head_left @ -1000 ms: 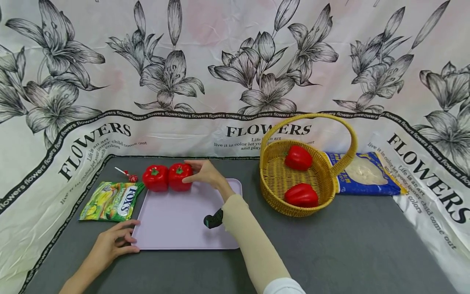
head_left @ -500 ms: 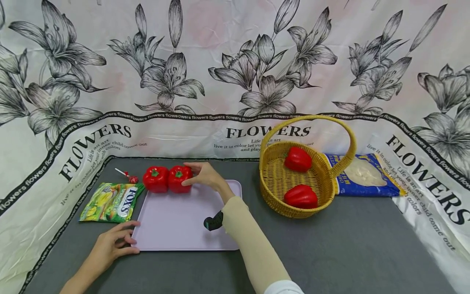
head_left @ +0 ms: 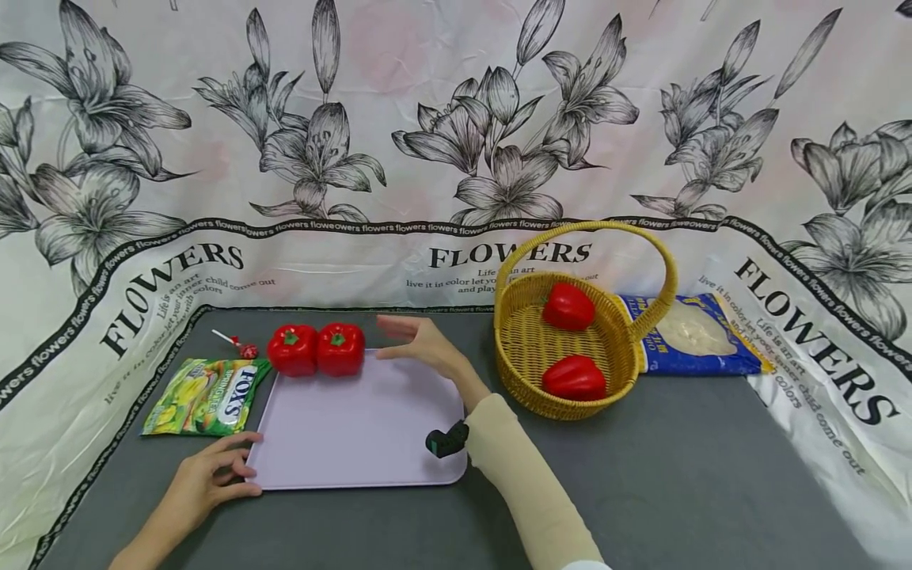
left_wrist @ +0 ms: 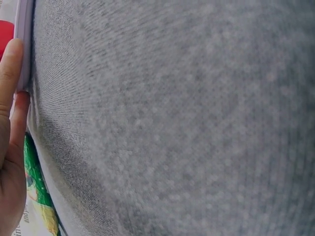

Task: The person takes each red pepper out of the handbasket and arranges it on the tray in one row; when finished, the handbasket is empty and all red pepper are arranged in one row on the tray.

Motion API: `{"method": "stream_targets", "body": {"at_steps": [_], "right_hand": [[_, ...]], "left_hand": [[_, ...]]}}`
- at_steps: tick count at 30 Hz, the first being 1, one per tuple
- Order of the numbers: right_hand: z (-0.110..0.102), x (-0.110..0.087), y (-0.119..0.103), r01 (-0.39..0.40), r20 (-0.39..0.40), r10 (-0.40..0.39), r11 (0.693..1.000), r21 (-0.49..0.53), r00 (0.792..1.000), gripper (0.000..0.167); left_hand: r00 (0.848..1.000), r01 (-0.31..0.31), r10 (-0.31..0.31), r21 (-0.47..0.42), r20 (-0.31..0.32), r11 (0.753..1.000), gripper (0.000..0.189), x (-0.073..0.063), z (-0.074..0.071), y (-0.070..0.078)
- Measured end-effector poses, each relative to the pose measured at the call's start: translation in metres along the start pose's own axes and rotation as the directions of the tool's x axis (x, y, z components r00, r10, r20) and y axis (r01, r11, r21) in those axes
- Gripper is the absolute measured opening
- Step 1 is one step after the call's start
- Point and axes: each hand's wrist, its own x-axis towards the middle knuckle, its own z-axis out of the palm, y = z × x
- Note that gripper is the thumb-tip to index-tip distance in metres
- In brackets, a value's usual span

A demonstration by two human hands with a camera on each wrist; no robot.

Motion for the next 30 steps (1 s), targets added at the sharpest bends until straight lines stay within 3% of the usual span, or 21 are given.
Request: {"method": "stream_targets", "body": {"at_steps": [8,16,24,30], "right_hand": [[-0.042,-0.057,-0.009,0.114,-0.021,-0.114,0.993,0.025,0.993,0.058],[-0.107,-0.129,-0.021,0.205,-0.072,-0.204,0.979,0.001,0.976,0.059],[-0.185,-0.198,-0.013,0.108,-0.058,-0.112,0.992,-0.07,0.992,0.06],[-0.217,-0.228,-0.006,0.02,-0.069,-0.03,0.99,-0.136,0.997,0.063]], "left_hand": [[1.0,-0.024,0.024,-0.004,-0.019,1.0,0.037,-0.001,-0.001,0.0],[1.0,-0.02,0.02,-0.004,-0.014,1.0,0.035,0.0,0.001,0.001],[0.999,-0.02,0.02,-0.013,-0.027,1.0,0.036,0.0,0.002,-0.001],[0.999,-0.034,0.034,-0.023,-0.037,0.999,0.038,0.0,0.005,0.0]]}}
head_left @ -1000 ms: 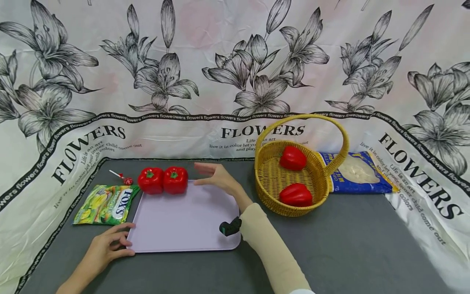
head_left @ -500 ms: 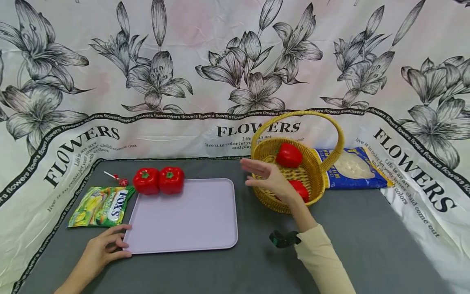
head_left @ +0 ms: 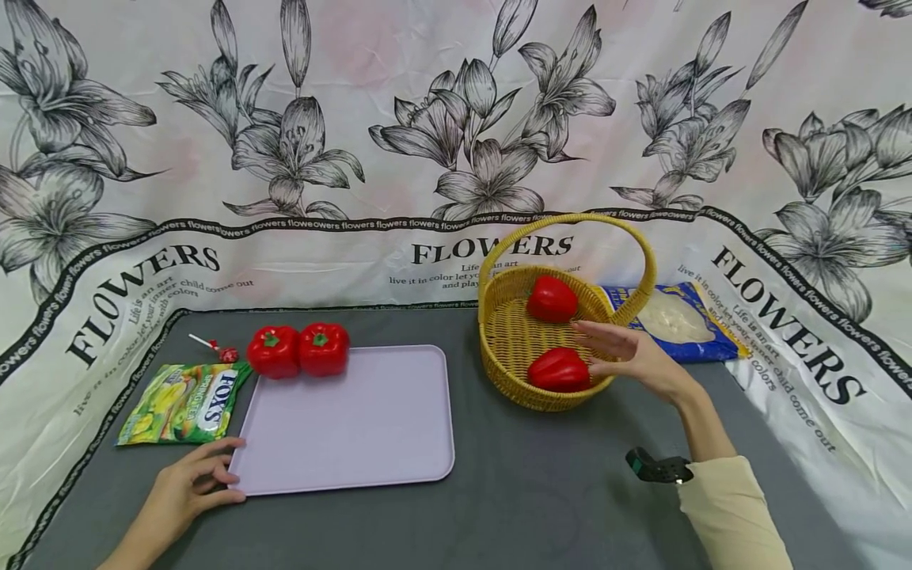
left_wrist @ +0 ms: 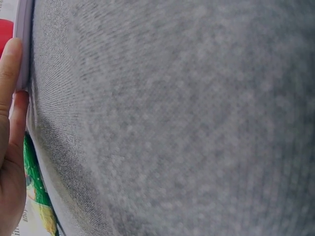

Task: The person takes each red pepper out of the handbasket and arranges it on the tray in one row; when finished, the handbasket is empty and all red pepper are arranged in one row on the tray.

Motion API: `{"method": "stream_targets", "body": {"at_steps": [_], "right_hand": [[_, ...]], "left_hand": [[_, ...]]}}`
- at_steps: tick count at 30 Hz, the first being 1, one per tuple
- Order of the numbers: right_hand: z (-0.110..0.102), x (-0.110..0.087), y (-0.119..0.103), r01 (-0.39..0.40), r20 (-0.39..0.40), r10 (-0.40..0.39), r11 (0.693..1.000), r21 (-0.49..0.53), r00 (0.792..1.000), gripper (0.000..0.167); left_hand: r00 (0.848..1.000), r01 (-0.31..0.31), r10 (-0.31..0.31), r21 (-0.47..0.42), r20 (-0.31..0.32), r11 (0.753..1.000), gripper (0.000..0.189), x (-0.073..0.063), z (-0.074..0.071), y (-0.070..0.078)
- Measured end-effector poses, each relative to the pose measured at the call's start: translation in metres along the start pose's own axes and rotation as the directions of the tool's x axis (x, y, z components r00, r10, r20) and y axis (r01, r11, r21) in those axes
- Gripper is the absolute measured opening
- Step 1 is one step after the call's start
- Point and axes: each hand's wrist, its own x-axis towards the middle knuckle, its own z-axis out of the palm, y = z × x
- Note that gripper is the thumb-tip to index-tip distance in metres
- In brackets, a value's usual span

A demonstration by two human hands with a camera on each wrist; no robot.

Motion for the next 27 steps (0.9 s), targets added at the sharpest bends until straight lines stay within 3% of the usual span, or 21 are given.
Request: {"method": "stream_targets", "body": {"at_steps": [5,13,19,22,27], "right_hand": [[0.006,0.006,0.007,-0.052,0.012,0.053,0.997,-0.055,0.999,0.066],[0.031,0.039,0.012,-0.04,0.041,0.044,0.995,-0.087,0.998,0.075],[0.036,0.047,0.016,-0.069,-0.051,0.063,0.988,-0.136,0.997,0.061],[0.036,0.049,0.017,-0.054,-0.061,0.045,0.988,-0.145,0.997,0.056],[0.035,0.051,0.018,-0.016,-0.04,0.006,0.964,-0.267,0.999,0.055]], "left_hand": [[1.0,-0.008,0.007,-0.01,0.0,1.0,0.038,-0.002,0.0,0.0],[1.0,-0.004,0.004,0.003,0.006,1.0,0.038,0.0,0.0,0.0],[1.0,-0.018,0.018,0.019,0.004,1.0,0.038,0.0,-0.001,0.001],[1.0,-0.02,0.02,0.017,0.004,1.0,0.039,0.0,-0.002,0.001],[1.0,-0.022,0.022,-0.001,-0.002,1.0,0.04,0.0,0.0,0.001]]}}
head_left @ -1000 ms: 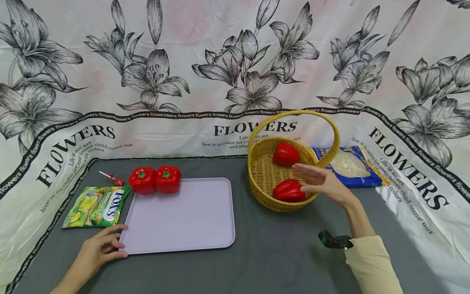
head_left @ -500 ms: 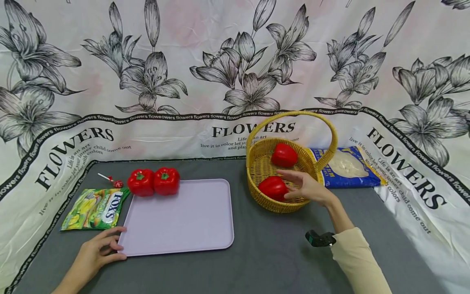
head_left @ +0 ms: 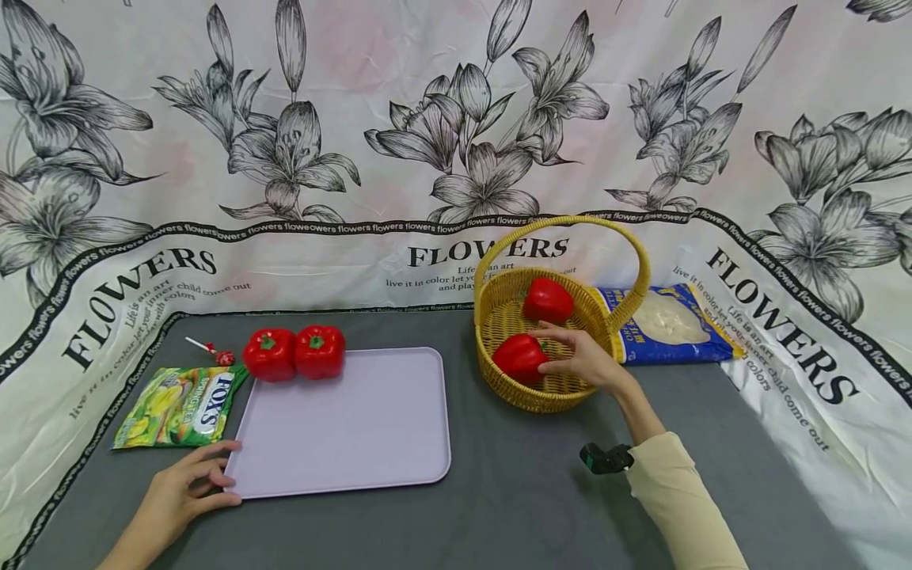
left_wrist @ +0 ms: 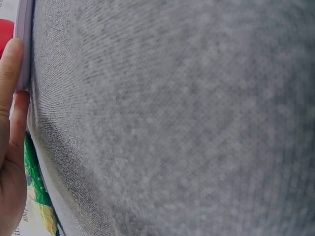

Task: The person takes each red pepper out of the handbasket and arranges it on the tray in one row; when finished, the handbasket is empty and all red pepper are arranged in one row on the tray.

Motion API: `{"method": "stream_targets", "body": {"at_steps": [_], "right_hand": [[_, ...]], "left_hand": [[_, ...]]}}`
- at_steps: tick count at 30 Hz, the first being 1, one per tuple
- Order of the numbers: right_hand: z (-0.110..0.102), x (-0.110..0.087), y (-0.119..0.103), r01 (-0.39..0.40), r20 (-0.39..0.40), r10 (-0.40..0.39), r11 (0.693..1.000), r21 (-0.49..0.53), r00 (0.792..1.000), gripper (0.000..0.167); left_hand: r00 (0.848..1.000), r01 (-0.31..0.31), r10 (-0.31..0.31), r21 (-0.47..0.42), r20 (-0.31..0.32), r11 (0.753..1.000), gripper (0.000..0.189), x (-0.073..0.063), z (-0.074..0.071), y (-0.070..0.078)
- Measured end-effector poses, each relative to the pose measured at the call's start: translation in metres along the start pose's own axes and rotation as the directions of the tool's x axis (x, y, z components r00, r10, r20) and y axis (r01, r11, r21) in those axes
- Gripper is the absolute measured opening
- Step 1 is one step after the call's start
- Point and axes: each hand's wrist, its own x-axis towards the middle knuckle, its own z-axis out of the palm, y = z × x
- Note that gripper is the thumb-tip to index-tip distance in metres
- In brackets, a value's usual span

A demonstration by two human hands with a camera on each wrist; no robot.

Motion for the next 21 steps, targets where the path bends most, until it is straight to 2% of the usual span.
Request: {"method": "stream_targets", "body": {"at_steps": [2,5,9,12,17,21], "right_hand": [[0.0009,0.0014,-0.0003,0.017,0.016,-0.016,1.0,-0.014,1.0,0.054],[0.0032,0.0039,-0.0018,0.029,0.021,-0.029,0.999,0.022,0.999,0.056],[0.0062,0.0036,-0.003,-0.025,-0.027,0.025,0.999,-0.023,0.999,0.064],[0.0064,0.001,-0.0046,-0.069,-0.005,0.069,0.997,-0.036,0.998,0.071],[0.0028,-0.0024,-0.0058,-0.042,0.098,0.036,0.997,0.064,0.995,0.073],[0.0036,0.0019,-0.0032,-0.04,0.07,0.033,0.994,0.098,0.997,0.068]], "left_hand": [[1.0,-0.001,0.001,-0.004,-0.001,1.0,0.039,-0.0013,0.0003,0.0002],[1.0,0.012,-0.012,0.007,0.002,1.0,0.039,-0.0016,0.0005,0.0009],[1.0,0.025,-0.025,0.015,0.008,1.0,0.039,-0.0003,0.0011,0.0002],[1.0,0.013,-0.013,0.0,0.006,1.0,0.039,-0.0006,0.0018,0.0],[1.0,0.009,-0.009,-0.015,0.002,1.0,0.039,-0.0013,0.0026,-0.0005],[1.0,0.015,-0.015,-0.005,-0.001,1.0,0.04,-0.0019,0.0009,-0.0004]]}}
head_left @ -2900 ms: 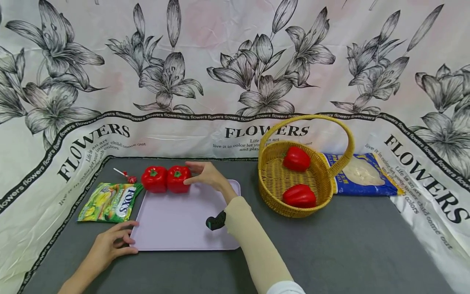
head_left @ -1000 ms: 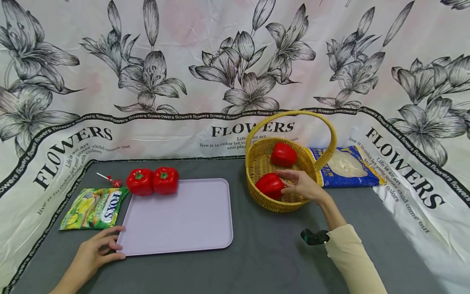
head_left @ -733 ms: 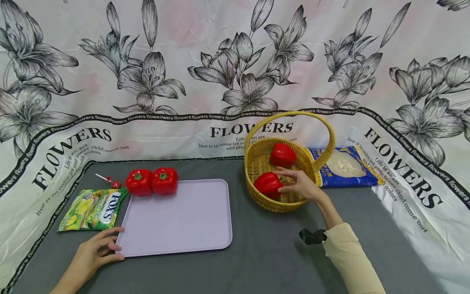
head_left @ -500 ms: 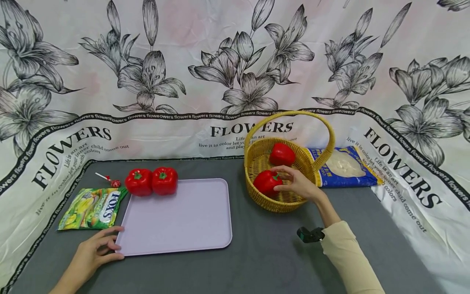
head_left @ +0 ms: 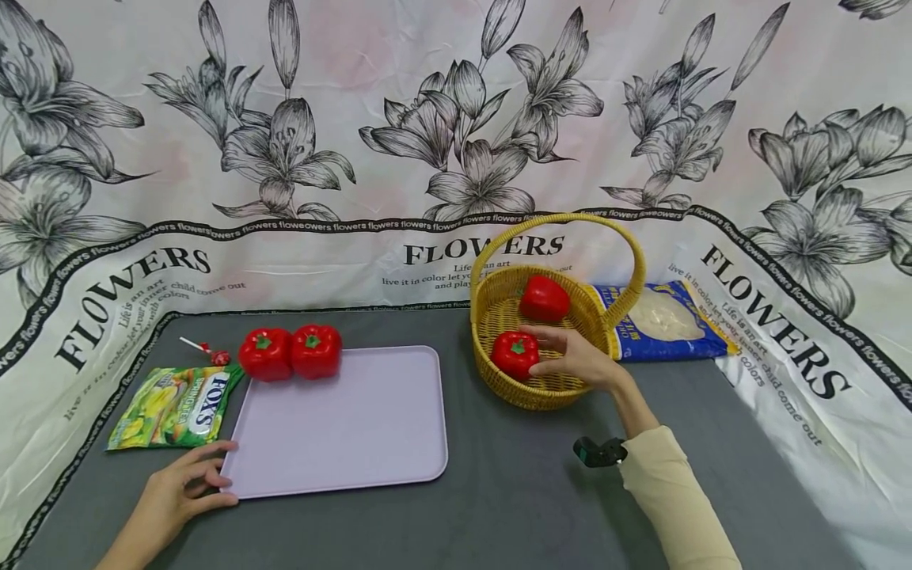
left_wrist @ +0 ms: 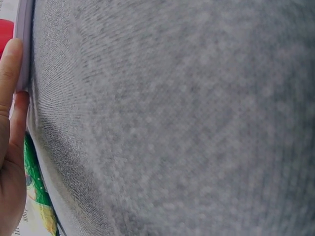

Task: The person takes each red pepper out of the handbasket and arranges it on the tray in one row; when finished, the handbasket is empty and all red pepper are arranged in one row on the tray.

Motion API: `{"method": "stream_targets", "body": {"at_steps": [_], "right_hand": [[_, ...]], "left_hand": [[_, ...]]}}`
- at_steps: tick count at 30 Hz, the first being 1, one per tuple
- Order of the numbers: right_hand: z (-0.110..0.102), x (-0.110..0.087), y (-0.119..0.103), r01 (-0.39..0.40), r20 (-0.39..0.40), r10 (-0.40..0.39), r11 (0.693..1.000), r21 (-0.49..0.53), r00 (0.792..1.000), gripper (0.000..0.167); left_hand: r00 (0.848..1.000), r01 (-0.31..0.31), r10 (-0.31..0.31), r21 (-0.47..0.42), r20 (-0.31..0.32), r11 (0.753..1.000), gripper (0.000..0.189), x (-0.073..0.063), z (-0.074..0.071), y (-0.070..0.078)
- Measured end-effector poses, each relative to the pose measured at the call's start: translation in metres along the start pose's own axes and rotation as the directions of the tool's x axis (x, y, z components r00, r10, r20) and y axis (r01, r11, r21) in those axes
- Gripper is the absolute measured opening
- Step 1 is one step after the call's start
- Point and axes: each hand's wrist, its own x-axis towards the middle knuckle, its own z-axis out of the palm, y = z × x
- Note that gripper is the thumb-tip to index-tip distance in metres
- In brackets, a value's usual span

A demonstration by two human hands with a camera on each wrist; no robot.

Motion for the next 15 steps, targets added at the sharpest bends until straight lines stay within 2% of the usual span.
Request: {"method": "stream_targets", "body": {"at_steps": [6,10,13,15], "right_hand": [[0.001,0.008,0.004,-0.01,-0.075,0.01,1.0,0.008,0.997,0.06],[0.001,0.012,0.008,0.001,-0.077,0.002,0.999,0.041,0.997,0.054],[0.002,0.013,0.009,-0.002,-0.065,0.008,0.997,0.08,0.998,0.052],[0.003,0.013,0.008,-0.006,-0.062,0.012,0.996,0.085,0.998,0.054]], "left_hand": [[0.999,0.047,-0.049,0.056,0.023,0.997,0.037,0.001,-0.001,0.001],[0.999,0.048,-0.05,0.119,0.015,0.992,0.038,0.001,0.0,0.002],[0.998,0.054,-0.057,0.12,0.027,0.991,0.038,0.001,0.001,0.002],[0.994,0.09,-0.095,0.099,0.056,0.991,0.038,0.001,0.002,0.003]]}}
